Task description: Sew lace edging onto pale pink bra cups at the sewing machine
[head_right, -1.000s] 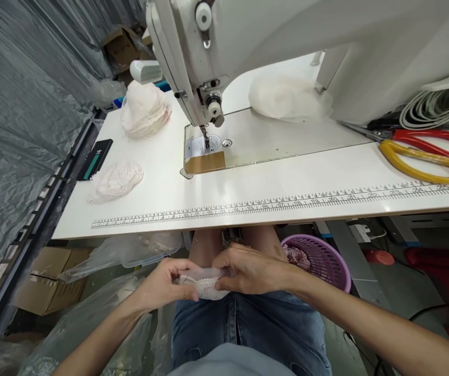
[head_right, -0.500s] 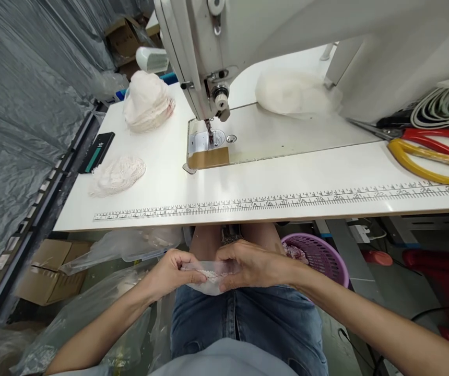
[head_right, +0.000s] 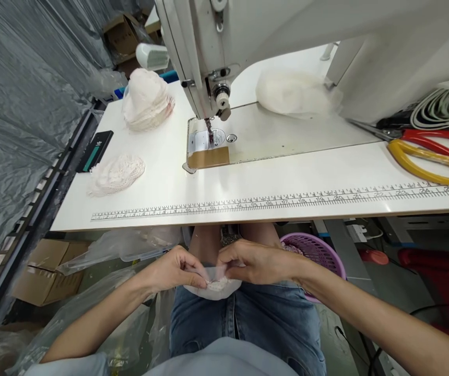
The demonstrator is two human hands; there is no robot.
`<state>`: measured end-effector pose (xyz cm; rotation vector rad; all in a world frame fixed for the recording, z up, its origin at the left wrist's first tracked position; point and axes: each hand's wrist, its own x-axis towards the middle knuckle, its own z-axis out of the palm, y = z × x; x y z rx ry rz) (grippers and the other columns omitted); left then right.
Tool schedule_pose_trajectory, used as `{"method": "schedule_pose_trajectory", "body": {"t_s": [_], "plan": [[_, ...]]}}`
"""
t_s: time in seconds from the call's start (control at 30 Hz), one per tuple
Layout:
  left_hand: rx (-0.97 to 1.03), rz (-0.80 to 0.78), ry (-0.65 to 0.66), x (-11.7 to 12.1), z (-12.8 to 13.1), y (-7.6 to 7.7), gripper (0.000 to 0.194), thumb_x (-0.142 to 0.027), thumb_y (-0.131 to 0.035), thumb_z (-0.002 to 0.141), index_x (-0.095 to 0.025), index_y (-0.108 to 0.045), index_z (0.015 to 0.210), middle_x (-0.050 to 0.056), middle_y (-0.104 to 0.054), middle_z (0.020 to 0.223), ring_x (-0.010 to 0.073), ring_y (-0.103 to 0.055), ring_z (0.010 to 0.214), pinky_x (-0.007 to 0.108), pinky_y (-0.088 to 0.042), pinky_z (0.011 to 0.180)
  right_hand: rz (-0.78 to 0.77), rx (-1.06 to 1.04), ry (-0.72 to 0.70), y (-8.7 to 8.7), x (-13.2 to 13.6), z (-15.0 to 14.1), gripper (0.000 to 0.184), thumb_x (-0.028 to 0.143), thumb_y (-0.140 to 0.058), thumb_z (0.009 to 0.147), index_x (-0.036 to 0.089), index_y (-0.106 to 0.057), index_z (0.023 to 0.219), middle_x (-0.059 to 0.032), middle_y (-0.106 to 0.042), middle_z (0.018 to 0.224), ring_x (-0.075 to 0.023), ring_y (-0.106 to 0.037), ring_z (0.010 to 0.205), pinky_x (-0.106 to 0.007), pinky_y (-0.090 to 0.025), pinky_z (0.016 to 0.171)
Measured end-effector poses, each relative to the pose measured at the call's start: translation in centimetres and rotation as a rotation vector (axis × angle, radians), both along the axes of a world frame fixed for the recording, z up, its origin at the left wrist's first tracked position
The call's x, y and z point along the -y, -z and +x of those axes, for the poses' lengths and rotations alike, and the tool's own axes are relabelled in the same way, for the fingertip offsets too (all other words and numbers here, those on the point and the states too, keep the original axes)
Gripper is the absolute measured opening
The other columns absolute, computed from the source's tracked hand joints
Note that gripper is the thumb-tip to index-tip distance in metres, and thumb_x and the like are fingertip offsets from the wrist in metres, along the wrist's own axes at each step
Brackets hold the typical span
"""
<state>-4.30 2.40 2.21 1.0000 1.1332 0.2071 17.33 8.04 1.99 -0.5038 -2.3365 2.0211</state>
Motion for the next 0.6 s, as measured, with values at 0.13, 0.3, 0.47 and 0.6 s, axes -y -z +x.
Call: {"method": "schedule_pose_trajectory", "body": {"t_s": [0.13, 0.3, 0.47, 0.6], "plan": [[0.058, -0.061, -0.057, 0.25, -0.37, 0.36, 0.017, -0.028, -0.076, 0.064, -0.016, -0.075, 0.075, 0.004, -0.070, 0.069, 0.0122, -0.061, 0.064, 0.020, -0.046, 0.063, -0.144, 0.027, 0.010, 0.56, -0.17, 0.90, 0.023, 0.029, -0.051, 0.086, 0.012, -0.066, 0.087, -0.0041, -0.059, 0.079, -0.0154, -0.055, 0.073, -0.025, -0.040, 0.065], [0.045, -0.082, -0.156, 0.69, -0.53, 0.69, 0.017, -0.028, -0.077, 0.063, -0.015, -0.074, 0.074, 0.004, -0.070, 0.067, 0.0105, -0.061, 0.062, 0.017, -0.044, 0.058, -0.013, 0.083, 0.063, 0.83, 0.35, 0.64, 0.021, 0.033, -0.066, 0.076, 0.013, -0.066, 0.081, -0.0005, -0.057, 0.075, -0.0129, -0.052, 0.066, -0.023, -0.034, 0.055], [-0.004, -0.104, -0.195, 0.88, -0.44, 0.28, 0.018, -0.028, -0.078, 0.061, -0.013, -0.073, 0.071, 0.003, -0.068, 0.064, 0.0087, -0.057, 0.058, 0.017, -0.043, 0.056, 0.010, 0.090, 0.118, 0.88, 0.50, 0.25, 0.019, 0.031, -0.060, 0.081, 0.012, -0.066, 0.079, -0.0005, -0.056, 0.069, -0.0114, -0.048, 0.061, -0.022, -0.032, 0.053], [-0.018, -0.102, -0.173, 0.87, -0.31, -0.22, 0.018, -0.027, -0.078, 0.061, -0.012, -0.073, 0.071, 0.001, -0.066, 0.060, 0.0073, -0.054, 0.055, 0.017, -0.042, 0.055, -0.066, 0.062, 0.101, 0.97, 0.29, 0.30, 0.024, 0.033, -0.061, 0.080, 0.010, -0.067, 0.078, -0.0011, -0.058, 0.068, -0.0126, -0.051, 0.062, -0.022, -0.034, 0.054]]}}
